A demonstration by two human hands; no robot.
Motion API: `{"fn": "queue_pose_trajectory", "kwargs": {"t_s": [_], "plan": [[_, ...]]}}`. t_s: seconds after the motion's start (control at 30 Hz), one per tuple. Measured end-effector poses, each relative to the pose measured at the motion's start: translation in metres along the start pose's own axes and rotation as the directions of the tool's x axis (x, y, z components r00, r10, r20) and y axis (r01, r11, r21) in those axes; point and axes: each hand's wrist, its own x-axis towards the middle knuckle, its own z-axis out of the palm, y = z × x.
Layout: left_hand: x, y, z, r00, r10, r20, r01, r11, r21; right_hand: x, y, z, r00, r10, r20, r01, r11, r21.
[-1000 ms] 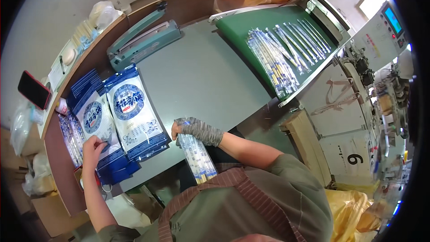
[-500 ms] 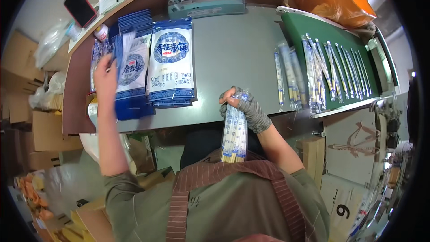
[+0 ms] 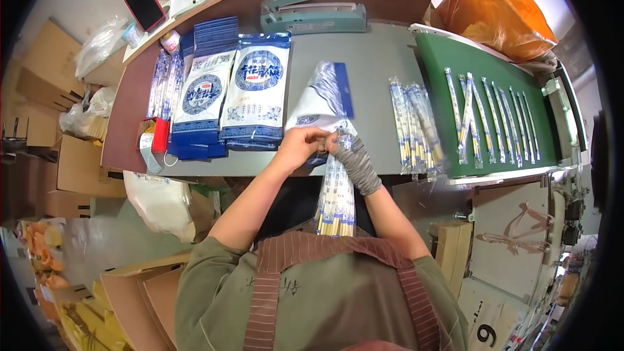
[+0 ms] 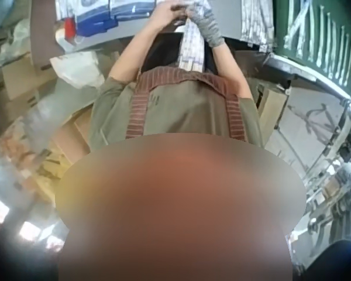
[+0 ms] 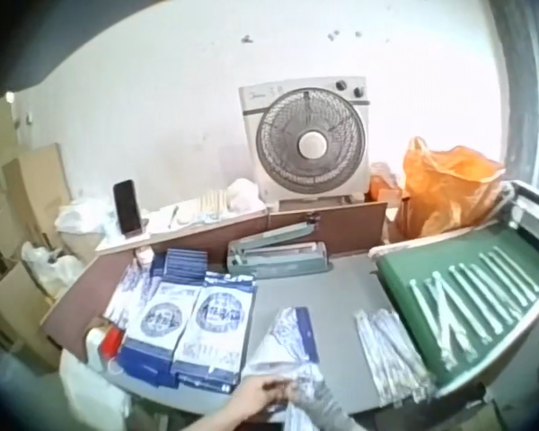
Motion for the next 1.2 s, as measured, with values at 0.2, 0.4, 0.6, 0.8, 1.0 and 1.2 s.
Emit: {"fn": "queue_pose_trajectory", "kwargs": {"t_s": [0.2, 0.4, 0.6, 0.8, 1.0, 1.2], "plan": [[-0.008, 0.009, 0.024, 0.878, 0.373, -0.300, -0.266, 0.901, 0.341, 0.007, -0.009, 0.008, 0.995, 0.095, -0.015, -0.081, 0.736, -0.672], [-0.070, 0.049, 0.045, 0.606, 0.768, 0.209, -0.689, 0.375, 0.620, -0.061, 0.001, 0.003, 0.994, 0.052, 0.094, 0.006, 0.845, -0.534], [-0.134, 0.004, 0.016, 0.890, 0.432, 0.148, -0.419, 0.642, 0.643, -0.161, -0.007, 0.006, 0.933, 0.356, -0.048, -0.359, 0.923, -0.134], [-0.064, 0.014, 0.024, 0.832, 0.551, -0.058, -0.333, 0.581, 0.743, -0.022, -0.001, -0.008, 0.882, -0.443, -0.160, 0.048, 0.423, -0.905], [-0.018, 0.127, -0.014, 0.680, 0.730, -0.063, -0.497, 0.522, 0.693, 0.034, -0.122, -0.016, 0.918, -0.389, -0.077, 0.025, 0.251, -0.968], [-0.006, 0.251, -0.036, 0.885, 0.455, 0.094, -0.419, 0.695, 0.584, 0.052, -0.254, -0.010, 0.998, -0.065, -0.022, 0.009, 0.443, -0.897]]}}
